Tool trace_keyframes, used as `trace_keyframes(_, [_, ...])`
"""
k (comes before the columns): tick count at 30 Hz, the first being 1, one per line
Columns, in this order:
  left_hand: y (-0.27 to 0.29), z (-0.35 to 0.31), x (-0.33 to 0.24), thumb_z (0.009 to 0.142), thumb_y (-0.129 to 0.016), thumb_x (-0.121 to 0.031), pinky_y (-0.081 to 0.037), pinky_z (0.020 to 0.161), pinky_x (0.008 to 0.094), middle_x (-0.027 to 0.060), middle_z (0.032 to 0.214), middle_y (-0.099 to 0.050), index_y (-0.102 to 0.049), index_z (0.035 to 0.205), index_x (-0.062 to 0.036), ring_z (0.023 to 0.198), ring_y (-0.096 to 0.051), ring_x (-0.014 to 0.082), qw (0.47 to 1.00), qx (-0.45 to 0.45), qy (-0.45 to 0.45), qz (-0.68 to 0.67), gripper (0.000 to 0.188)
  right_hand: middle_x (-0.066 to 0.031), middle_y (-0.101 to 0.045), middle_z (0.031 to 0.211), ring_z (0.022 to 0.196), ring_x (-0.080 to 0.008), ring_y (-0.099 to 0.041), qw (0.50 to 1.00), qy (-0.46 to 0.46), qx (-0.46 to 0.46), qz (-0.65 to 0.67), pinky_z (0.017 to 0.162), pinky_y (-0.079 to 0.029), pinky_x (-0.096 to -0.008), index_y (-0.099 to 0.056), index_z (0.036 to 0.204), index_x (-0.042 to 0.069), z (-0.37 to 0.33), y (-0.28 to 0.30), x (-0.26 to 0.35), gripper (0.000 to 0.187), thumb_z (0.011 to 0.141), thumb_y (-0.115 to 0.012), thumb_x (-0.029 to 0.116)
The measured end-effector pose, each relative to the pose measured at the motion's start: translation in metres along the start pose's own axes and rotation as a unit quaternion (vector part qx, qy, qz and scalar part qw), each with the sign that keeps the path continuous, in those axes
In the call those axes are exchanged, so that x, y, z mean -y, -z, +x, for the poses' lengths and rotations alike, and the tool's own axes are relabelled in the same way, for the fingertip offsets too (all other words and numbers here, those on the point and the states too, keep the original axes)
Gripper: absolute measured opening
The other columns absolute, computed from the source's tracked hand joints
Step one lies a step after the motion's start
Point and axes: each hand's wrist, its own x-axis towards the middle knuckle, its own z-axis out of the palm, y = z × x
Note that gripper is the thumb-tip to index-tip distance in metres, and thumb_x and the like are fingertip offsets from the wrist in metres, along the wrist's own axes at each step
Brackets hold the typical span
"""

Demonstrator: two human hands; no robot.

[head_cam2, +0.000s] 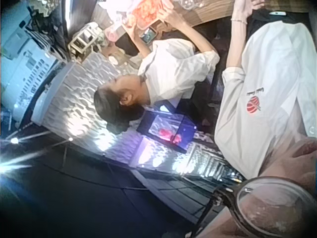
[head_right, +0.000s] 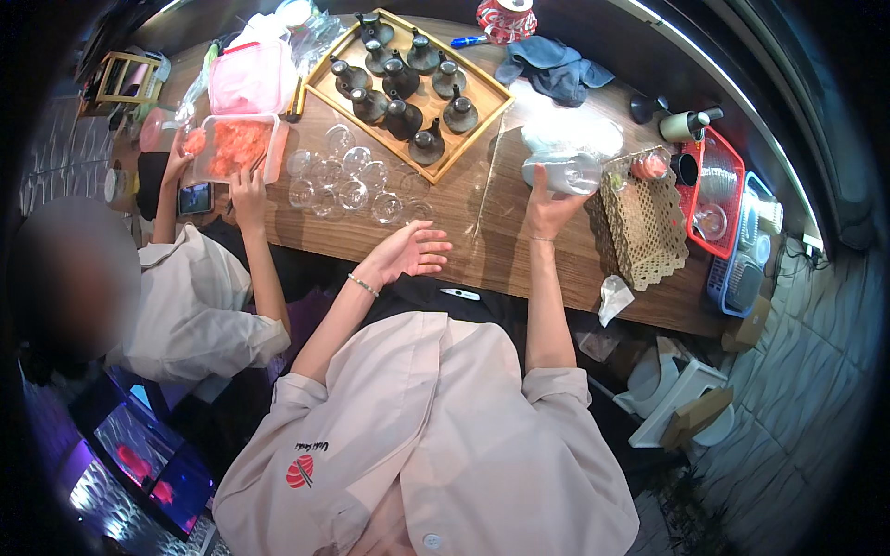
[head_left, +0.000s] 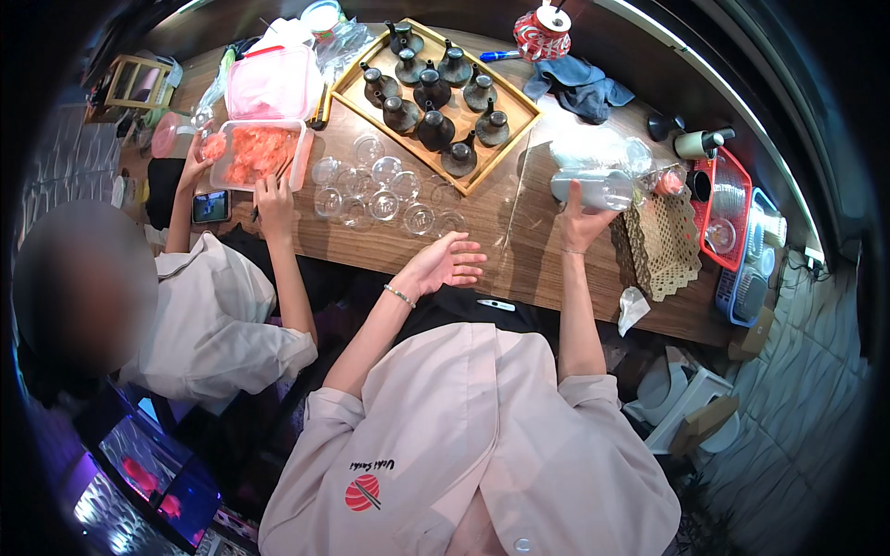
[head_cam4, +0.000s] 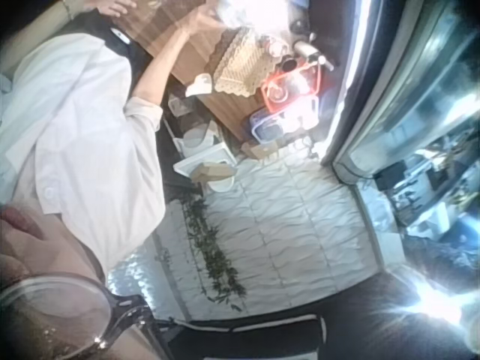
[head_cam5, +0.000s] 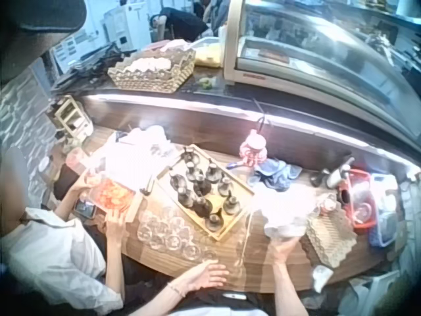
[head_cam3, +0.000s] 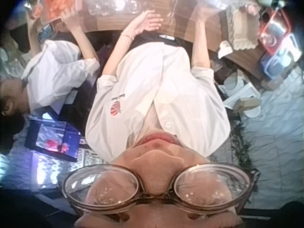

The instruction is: The person assembles small dark bottles by attaching white caps and placing them into a woven tray. They also handle clear plastic cups and a pink container with orange contents, arranging items on the table.

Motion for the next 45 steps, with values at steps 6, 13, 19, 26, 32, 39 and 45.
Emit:
trace_keyframes(6, [0.003, 0.001, 0.003, 0.106, -0.052, -0.044, -0.062, 0.087, 0.0395, 0.0158, 0.121, -0.069, -0.054, 0.131, -0.0038, 0.097, -0.071, 0.0257, 1.000, 0.005, -0.002, -0.004, 0.048, -0.0257, -0.039, 0.151, 0.140, -0.0348, -0.044, 0.999, -0.047, -0.003, -0.006, 0.115, -0.038, -0.0474, -0.023, 0.155, -0.002, -0.012, 0.003, -0.020, 0.091, 0.092, -0.081, 0.029])
trace_keyframes(13, [0.006, 0.004, 0.006, 0.103, -0.057, -0.045, -0.060, 0.090, 0.0401, 0.0166, 0.124, -0.067, -0.054, 0.129, -0.0043, 0.100, -0.070, 0.0263, 1.000, 0.017, -0.012, -0.017, 0.049, -0.0304, -0.047, 0.145, 0.132, -0.0377, -0.053, 0.993, 0.005, 0.005, -0.121, 0.111, -0.043, -0.0465, -0.019, 0.154, -0.008, 0.011, -0.005, -0.004, 0.105, 0.089, -0.082, 0.044])
trace_keyframes(19, [0.009, 0.007, 0.011, 0.102, -0.059, -0.046, -0.060, 0.089, 0.0406, 0.0148, 0.120, -0.068, -0.054, 0.127, -0.0060, 0.099, -0.070, 0.0267, 0.999, 0.036, -0.017, -0.031, 0.047, -0.0287, -0.048, 0.142, 0.130, -0.0352, -0.054, 0.993, -0.024, 0.044, -0.110, 0.110, -0.045, -0.0449, -0.029, 0.147, -0.012, 0.033, -0.013, 0.010, 0.096, 0.089, -0.083, 0.043])
trace_keyframes(26, [0.017, 0.012, 0.017, 0.101, -0.060, -0.046, -0.059, 0.089, 0.0410, 0.0155, 0.120, -0.068, -0.055, 0.125, -0.0063, 0.100, -0.070, 0.0280, 0.996, 0.042, -0.041, -0.061, 0.047, -0.0315, -0.045, 0.147, 0.135, -0.0378, -0.047, 0.977, -0.013, 0.011, -0.212, 0.115, -0.038, -0.0465, -0.031, 0.150, -0.013, 0.052, -0.008, -0.029, 0.095, 0.091, -0.081, 0.044])
trace_keyframes(32, [0.006, 0.017, 0.022, 0.101, -0.058, -0.044, -0.058, 0.081, 0.0414, 0.0159, 0.114, -0.065, -0.053, 0.122, -0.0054, 0.090, -0.067, 0.0272, 0.992, 0.070, -0.075, -0.077, 0.044, -0.0284, -0.053, 0.143, 0.124, -0.0343, -0.058, 0.966, -0.084, 0.126, -0.211, 0.107, -0.048, -0.0461, -0.037, 0.150, -0.009, 0.093, -0.005, -0.045, 0.089, 0.092, -0.078, 0.046])
trace_keyframes(39, [0.001, 0.020, 0.019, 0.101, -0.058, -0.047, -0.056, 0.078, 0.0398, 0.0160, 0.114, -0.065, -0.049, 0.121, -0.0064, 0.087, -0.065, 0.0257, 0.994, 0.034, -0.097, -0.023, 0.047, -0.0257, -0.058, 0.139, 0.117, -0.0320, -0.061, 0.948, -0.095, 0.239, -0.186, 0.104, -0.048, -0.0419, -0.047, 0.143, -0.012, 0.152, 0.006, -0.089, 0.084, 0.096, -0.070, 0.053])
trace_keyframes(45, [0.006, 0.015, 0.023, 0.100, -0.058, -0.048, -0.056, 0.081, 0.0395, 0.0160, 0.119, -0.065, -0.049, 0.124, -0.0056, 0.089, -0.066, 0.0253, 0.993, 0.025, -0.110, -0.021, 0.050, -0.0208, -0.070, 0.121, 0.096, -0.0282, -0.069, 0.935, -0.272, 0.207, -0.098, 0.085, -0.057, -0.0399, -0.062, 0.130, -0.012, 0.167, 0.022, -0.106, 0.074, 0.096, -0.070, 0.054])
